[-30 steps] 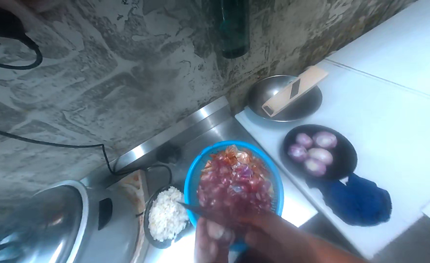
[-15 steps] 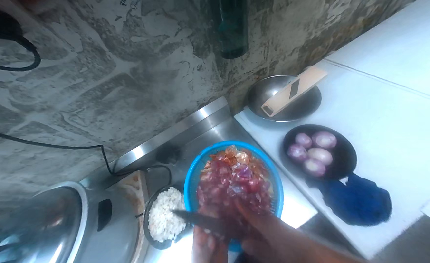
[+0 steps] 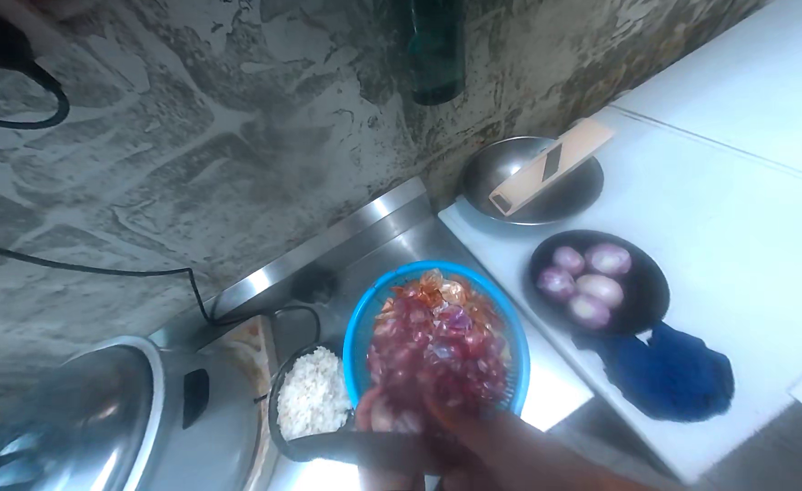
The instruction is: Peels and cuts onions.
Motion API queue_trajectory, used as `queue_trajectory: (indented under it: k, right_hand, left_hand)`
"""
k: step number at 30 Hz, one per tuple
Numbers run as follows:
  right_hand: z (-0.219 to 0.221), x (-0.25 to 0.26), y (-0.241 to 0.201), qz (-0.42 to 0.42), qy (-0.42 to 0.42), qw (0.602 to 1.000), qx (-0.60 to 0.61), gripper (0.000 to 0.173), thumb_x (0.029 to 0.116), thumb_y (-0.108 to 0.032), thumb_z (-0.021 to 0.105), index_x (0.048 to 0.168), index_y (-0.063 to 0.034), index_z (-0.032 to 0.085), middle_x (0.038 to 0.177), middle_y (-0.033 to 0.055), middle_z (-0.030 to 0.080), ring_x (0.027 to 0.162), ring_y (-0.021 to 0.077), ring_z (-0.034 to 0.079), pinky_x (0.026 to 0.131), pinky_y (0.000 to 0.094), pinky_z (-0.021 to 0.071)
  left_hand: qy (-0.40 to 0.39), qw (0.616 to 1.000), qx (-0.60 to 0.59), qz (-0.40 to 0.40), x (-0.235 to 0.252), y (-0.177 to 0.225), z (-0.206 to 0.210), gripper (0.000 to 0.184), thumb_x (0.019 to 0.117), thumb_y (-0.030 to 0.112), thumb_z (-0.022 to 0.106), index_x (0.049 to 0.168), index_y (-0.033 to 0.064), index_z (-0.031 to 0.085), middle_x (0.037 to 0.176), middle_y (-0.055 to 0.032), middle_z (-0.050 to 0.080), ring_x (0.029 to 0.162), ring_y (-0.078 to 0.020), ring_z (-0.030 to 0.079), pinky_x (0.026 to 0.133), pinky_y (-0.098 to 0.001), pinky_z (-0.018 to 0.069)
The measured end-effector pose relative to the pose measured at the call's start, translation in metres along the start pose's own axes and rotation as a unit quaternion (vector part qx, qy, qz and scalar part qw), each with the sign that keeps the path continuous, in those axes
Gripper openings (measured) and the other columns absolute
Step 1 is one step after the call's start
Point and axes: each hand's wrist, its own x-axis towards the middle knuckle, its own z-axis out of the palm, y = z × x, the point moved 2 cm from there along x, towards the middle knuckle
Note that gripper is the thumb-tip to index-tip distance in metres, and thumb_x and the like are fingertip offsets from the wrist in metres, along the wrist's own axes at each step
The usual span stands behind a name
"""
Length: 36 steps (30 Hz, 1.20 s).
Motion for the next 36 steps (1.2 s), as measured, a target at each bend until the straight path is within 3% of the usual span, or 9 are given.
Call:
queue_trajectory:
  k: [3,6,13,16,20,23,27,31,36]
  right_hand:
    - [0.002,0.0,0.003,0.011,0.014,1.0,0.005,0.068,0.1078,-0.051,0.039,0.159,-0.0071,0.032,0.096,0.0154,0.071,0.08,0.0299,0.071,0.073,0.0545,0.0582]
    - [0.001,-0.001,0.003,-0.002,0.01,1.0,-0.001,0.068,0.1076,-0.05,0.04,0.159,-0.0067,0.032,0.098,0.0164,0.072,0.082,0.0309,0.071,0.074,0.0558,0.0582]
    - [0.002,0.0,0.0,-0.008,0.053,0.998,-0.023,0.059,0.1081,-0.049,0.039,0.152,-0.0098,0.044,0.091,0.0131,0.071,0.076,0.03,0.071,0.065,0.0544,0.0579]
    - [0.003,0.005,0.016,-0.02,0.127,0.991,0.028,0.048,0.1092,-0.044,0.04,0.139,-0.0101,0.056,0.09,0.0088,0.07,0.075,0.0203,0.069,0.067,0.0447,0.0593]
    - [-0.002,0.007,0.029,-0.002,0.139,0.979,0.147,0.048,0.1092,-0.043,0.042,0.141,-0.0091,0.056,0.109,0.0075,0.07,0.087,0.0113,0.068,0.079,0.0346,0.0595]
    - [-0.005,0.0,0.021,-0.018,0.072,0.99,0.116,0.061,0.1081,-0.047,0.041,0.156,-0.0097,0.04,0.123,0.0116,0.068,0.097,0.0162,0.07,0.087,0.0426,0.0587]
    - [-0.002,-0.004,0.011,-0.015,0.011,0.998,0.057,0.072,0.1066,-0.05,0.043,0.162,-0.0084,0.025,0.098,0.0166,0.07,0.079,0.028,0.07,0.075,0.0539,0.0583]
    - [-0.005,-0.001,0.012,-0.041,0.0,0.998,0.044,0.065,0.1073,-0.05,0.042,0.16,-0.0133,0.032,0.1,0.0153,0.07,0.081,0.0268,0.069,0.075,0.0511,0.0582]
    - [-0.009,-0.002,0.002,-0.008,-0.023,1.0,-0.009,0.06,0.1071,-0.049,0.041,0.156,-0.0145,0.038,0.095,0.0155,0.071,0.08,0.0331,0.071,0.071,0.0579,0.057]
  left_hand:
    - [-0.015,0.999,-0.03,-0.021,-0.002,0.001,-0.002,0.069,0.0759,0.001,0.084,0.137,0.0159,0.054,0.126,-0.0079,0.067,0.113,-0.0203,0.066,0.096,-0.0421,0.0557]
    - [0.009,1.0,0.0,-0.001,-0.001,0.001,0.001,0.065,0.0725,0.003,0.087,0.129,0.0165,0.058,0.12,-0.0077,0.07,0.108,-0.0188,0.068,0.094,-0.0395,0.0569]
    - [-0.003,1.0,0.026,0.002,-0.005,0.005,0.007,0.06,0.0753,0.005,0.086,0.128,0.0177,0.06,0.114,-0.0055,0.071,0.103,-0.0165,0.07,0.09,-0.0368,0.0585]
    - [-0.048,0.998,0.048,-0.013,-0.013,0.006,0.009,0.065,0.0771,0.015,0.087,0.133,0.0227,0.056,0.119,-0.0032,0.07,0.103,-0.0164,0.069,0.089,-0.0382,0.0592]
    - [-0.074,0.996,0.046,-0.018,-0.013,0.006,0.008,0.065,0.0793,0.015,0.085,0.137,0.0209,0.056,0.13,-0.0065,0.065,0.112,-0.0203,0.066,0.093,-0.0404,0.0576]
    - [-0.032,0.999,0.016,-0.032,-0.011,0.007,0.003,0.062,0.0819,0.015,0.083,0.137,0.022,0.054,0.123,-0.0048,0.069,0.108,-0.019,0.069,0.093,-0.0417,0.0583]
    - [-0.046,0.998,0.007,-0.03,-0.011,0.003,0.002,0.066,0.0805,0.01,0.083,0.139,0.0136,0.054,0.123,-0.0058,0.069,0.108,-0.0165,0.068,0.094,-0.0382,0.0569]
    - [-0.078,0.997,0.016,-0.022,-0.011,0.005,0.003,0.067,0.0804,0.011,0.084,0.141,0.0113,0.056,0.128,-0.0059,0.068,0.112,-0.0153,0.067,0.097,-0.0358,0.0557]
    - [-0.094,0.995,0.027,-0.018,-0.016,0.008,0.001,0.066,0.0804,0.013,0.084,0.141,0.0091,0.058,0.125,-0.0051,0.069,0.111,-0.014,0.067,0.099,-0.0349,0.054]
